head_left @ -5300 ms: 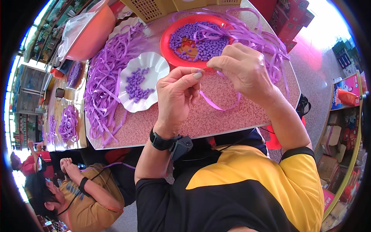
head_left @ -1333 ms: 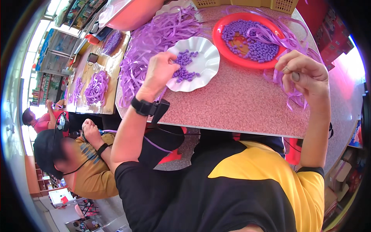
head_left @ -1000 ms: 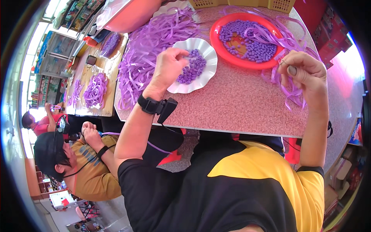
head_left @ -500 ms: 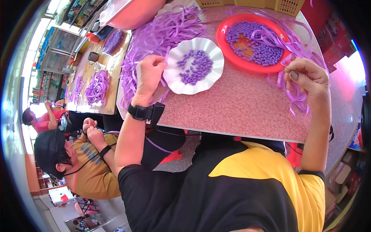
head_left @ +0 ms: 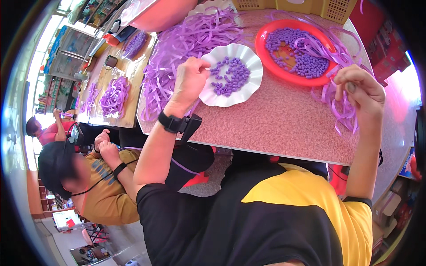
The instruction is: Assembling small purple plastic components and beads into a final product at a workbench.
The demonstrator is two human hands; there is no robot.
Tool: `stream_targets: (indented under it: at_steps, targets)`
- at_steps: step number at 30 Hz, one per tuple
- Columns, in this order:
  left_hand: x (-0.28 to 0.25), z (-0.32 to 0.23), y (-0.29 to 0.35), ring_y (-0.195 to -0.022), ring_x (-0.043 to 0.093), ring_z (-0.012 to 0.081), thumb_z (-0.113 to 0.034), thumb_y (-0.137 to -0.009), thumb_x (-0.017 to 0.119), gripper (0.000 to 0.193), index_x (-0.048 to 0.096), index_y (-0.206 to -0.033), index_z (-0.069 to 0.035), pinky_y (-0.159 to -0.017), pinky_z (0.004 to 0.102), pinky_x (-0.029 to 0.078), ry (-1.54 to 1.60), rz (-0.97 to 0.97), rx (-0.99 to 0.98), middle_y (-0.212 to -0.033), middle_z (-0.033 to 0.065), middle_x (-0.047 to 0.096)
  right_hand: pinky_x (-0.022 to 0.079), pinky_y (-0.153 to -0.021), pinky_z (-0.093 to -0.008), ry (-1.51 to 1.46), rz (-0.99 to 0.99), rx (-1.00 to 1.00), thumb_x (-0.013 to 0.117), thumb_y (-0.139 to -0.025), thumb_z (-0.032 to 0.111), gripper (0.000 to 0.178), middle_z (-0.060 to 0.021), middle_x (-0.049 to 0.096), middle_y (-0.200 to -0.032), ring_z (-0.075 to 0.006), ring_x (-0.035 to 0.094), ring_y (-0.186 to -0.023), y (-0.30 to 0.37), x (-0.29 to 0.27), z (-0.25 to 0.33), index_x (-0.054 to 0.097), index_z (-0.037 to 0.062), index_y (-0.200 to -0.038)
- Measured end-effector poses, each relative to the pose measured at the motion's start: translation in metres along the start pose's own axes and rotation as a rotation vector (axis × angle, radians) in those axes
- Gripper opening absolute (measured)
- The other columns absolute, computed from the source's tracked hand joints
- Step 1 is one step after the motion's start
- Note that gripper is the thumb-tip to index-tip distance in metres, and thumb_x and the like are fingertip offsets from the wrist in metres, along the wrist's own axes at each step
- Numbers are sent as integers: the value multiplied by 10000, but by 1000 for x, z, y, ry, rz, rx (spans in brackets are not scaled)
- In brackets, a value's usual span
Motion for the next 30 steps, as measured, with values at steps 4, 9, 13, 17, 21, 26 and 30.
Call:
stream_targets:
  at_steps: [4, 9, 13, 17, 21, 26, 30]
  targets:
    - [10, 9, -9, -853, 679, 312, 2, -801, 613, 163, 735, -909, -7, -771, 379, 527, -141, -33, 77, -899, 180, 683, 417, -574, -186, 263, -150, 44, 650, -882, 10, 133, -74, 687, -872, -107, 619, -691, 4, -4, -9, 706, -5, -1002]
    - [20, 0, -8, -897, 678, 320, -5, -827, 602, 184, 735, -953, -11, -806, 384, 524, 96, 113, -11, -937, 181, 689, 463, -619, -224, 279, -119, 38, 640, -889, 24, 103, -80, 644, -863, -139, 605, -719, 6, 0, -5, 666, -28, -975]
    - [18, -3, -12, -869, 685, 311, 10, -819, 600, 200, 735, -964, -8, -790, 371, 528, 89, 16, 0, -934, 175, 694, 497, -622, -259, 239, -71, -11, 660, -866, 1, 104, -89, 636, -850, -152, 605, -731, 7, 4, 0, 661, -37, -963]
    - [19, -5, -16, -819, 683, 270, 27, -778, 635, 178, 732, -923, -9, -748, 340, 527, 104, 55, -11, -896, 151, 689, 497, -623, -259, 282, -53, -9, 664, -855, -17, 99, -90, 632, -843, -151, 602, -733, 8, 7, 0, 659, -44, -951]
    - [21, -12, -9, -777, 669, 246, 32, -736, 666, 164, 725, -882, -14, -707, 330, 515, 116, 174, 19, -840, 126, 665, 490, -628, -254, 308, -45, -14, 671, -851, -20, 101, -88, 630, -838, -147, 597, -732, 7, 6, -3, 659, -46, -948]
    - [23, -16, -6, -785, 658, 257, 35, -721, 668, 185, 722, -889, -18, -705, 346, 509, 106, 168, 89, -821, 112, 643, 482, -642, -250, 367, 4, -33, 687, -849, -5, 113, -85, 626, -830, -140, 590, -737, 7, 8, 0, 662, -51, -949]
    - [25, -18, -6, -811, 653, 267, 33, -722, 671, 199, 718, -906, -26, -724, 354, 510, 59, 187, 107, -830, 109, 643, 480, -647, -248, 370, 11, -39, 697, -848, 10, 123, -82, 626, -829, -138, 589, -739, 7, 10, 0, 664, -54, -948]
Point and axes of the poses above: each hand's wrist, its own y-axis away from the middle knuckle, its own x-axis out of the palm, z = x × y, the point moved 4 cm from there along -y, towards the middle knuckle
